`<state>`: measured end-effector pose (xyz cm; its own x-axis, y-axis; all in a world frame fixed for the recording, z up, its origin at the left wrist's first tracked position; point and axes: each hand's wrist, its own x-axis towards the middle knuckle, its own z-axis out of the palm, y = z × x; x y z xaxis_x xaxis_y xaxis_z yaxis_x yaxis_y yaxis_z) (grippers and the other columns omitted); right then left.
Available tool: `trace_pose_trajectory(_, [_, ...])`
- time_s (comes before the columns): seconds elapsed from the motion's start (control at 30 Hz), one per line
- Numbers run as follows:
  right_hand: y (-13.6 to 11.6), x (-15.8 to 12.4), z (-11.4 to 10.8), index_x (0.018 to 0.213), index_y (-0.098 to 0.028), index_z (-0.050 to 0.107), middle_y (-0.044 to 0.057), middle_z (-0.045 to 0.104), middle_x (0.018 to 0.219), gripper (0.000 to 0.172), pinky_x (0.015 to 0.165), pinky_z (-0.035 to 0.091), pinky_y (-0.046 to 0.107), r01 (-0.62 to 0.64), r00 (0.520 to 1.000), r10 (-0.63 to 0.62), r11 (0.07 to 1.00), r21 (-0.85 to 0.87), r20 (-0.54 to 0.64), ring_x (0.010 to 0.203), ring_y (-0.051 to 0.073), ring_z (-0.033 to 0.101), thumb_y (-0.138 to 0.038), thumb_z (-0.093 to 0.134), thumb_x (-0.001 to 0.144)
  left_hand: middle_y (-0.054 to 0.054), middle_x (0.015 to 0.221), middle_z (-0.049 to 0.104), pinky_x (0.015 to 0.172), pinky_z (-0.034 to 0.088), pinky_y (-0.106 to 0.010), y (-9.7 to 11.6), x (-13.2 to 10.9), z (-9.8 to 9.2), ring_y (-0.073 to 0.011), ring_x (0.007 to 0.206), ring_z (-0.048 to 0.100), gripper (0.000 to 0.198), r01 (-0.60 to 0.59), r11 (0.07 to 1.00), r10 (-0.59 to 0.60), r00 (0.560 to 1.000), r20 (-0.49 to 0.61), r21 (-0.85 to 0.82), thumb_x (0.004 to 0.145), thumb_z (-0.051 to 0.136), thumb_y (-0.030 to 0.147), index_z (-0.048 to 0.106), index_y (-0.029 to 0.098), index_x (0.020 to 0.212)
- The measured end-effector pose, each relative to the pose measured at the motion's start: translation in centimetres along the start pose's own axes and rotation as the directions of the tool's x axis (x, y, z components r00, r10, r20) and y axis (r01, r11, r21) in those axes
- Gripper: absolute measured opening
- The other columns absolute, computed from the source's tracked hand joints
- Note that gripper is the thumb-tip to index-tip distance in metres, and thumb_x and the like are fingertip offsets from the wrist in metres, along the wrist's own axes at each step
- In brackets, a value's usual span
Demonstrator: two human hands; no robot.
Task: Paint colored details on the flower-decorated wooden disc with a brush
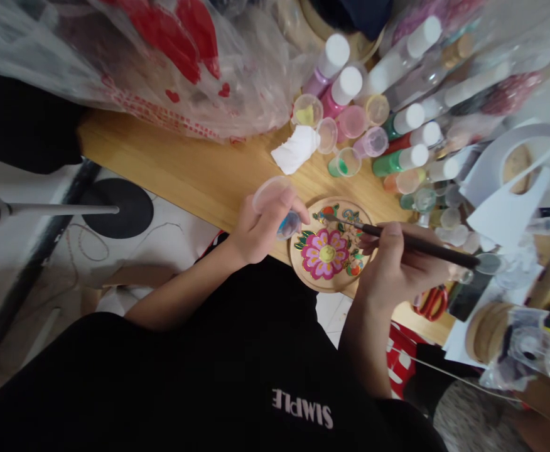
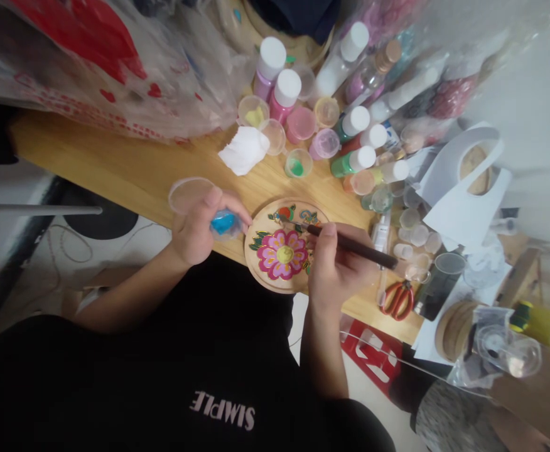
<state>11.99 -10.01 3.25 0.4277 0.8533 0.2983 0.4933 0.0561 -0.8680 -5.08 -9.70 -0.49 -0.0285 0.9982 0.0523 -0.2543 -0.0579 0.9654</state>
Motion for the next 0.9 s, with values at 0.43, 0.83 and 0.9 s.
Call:
trace_pose_trajectory(0.43, [0.16, 0.08, 0.08, 0.071, -0.021, 0.066, -0.005, 0.065, 0.055, 0.015, 0.041, 0.043, 0.023, 0.008, 1.0, -0.007, 0.998, 0.056, -0.007, 0.046, 0.011, 0.064, -0.027, 0.07, 0.084, -0.006, 0.06, 0.07, 0.051, 0.048, -0.025, -0.29, 0.17, -0.1, -0.0115, 0.053, 0.063, 0.072, -0.058, 0.998, 0.058, 0.998, 0.006, 0.003, 0.102, 0.043, 0.071, 0.072, 0.017, 0.063])
trace_pose_trajectory(0.83, [0.31, 0.05, -0.04, 0.071, -0.021, 0.065, -0.005, 0.066, 0.056, 0.017, 0.043, 0.045, 0.023, 0.031, 0.999, -0.031, 0.999, 0.045, 0.01, 0.047, 0.011, 0.065, -0.028, 0.07, 0.085, -0.005, 0.056, 0.067, 0.048, 0.047, -0.026, -0.33, 0.19, -0.08, -0.0117, 0.05, 0.06, 0.071, -0.088, 0.996, 0.088, 0.996, 0.013, 0.002, 0.104, 0.041, 0.068, 0.071, 0.017, 0.064])
trace_pose_trajectory(0.9, [0.38, 0.0, -0.05, 0.072, -0.021, 0.066, -0.005, 0.066, 0.057, 0.016, 0.043, 0.045, 0.023, 0.028, 1.0, -0.029, 0.998, 0.047, 0.012, 0.047, 0.011, 0.065, -0.028, 0.071, 0.085, -0.004, 0.055, 0.066, 0.048, 0.047, -0.025, -0.36, 0.2, -0.08, -0.0112, 0.05, 0.06, 0.071, -0.081, 0.997, 0.081, 0.997, 0.015, -0.007, 0.103, 0.042, 0.069, 0.071, 0.017, 0.064])
